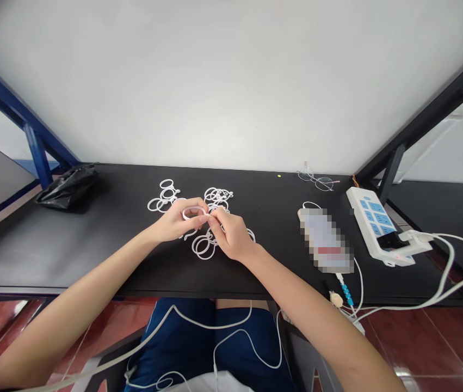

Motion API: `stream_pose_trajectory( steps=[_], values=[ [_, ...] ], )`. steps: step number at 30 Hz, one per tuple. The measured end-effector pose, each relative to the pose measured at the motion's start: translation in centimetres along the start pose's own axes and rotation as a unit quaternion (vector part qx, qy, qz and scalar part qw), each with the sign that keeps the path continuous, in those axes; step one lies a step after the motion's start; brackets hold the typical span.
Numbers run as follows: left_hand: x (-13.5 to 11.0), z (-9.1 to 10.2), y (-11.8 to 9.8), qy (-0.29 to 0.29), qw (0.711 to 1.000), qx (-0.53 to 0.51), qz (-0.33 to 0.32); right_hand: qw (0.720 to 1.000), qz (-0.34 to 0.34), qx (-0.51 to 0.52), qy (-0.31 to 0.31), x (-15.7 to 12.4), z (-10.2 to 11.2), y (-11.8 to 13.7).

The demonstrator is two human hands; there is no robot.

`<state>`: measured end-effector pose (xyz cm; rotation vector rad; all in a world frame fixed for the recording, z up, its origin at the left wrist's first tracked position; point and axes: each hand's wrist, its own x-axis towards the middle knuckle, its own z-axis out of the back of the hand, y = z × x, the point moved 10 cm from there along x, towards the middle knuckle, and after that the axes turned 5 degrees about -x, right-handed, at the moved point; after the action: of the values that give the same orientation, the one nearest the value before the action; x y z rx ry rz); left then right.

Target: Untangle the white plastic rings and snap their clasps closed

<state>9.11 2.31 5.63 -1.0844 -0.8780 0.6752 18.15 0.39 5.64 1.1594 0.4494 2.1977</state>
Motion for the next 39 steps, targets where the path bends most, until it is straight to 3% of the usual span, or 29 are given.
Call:
stream_pose_trajectory(
  steps=[13,34,39],
  values=[
    [-0.14,-0.37,0.45,0.025,1.000,0.000,0.002,0.998,-0.012,0.046,0.047,-0.37,-0.66,-0.39],
    [-0.12,-0.42,0.17,0.032,0.999,0.003,0.000,0.998,-0.018,0.046,0.042,-0.31,-0.61,-0.43],
    [-0.03,0.29,0.53,-0.003,0.999,0.039,0.005,0.999,-0.029,0.023,0.007,-0.10,-0.12,-0.51]
  ],
)
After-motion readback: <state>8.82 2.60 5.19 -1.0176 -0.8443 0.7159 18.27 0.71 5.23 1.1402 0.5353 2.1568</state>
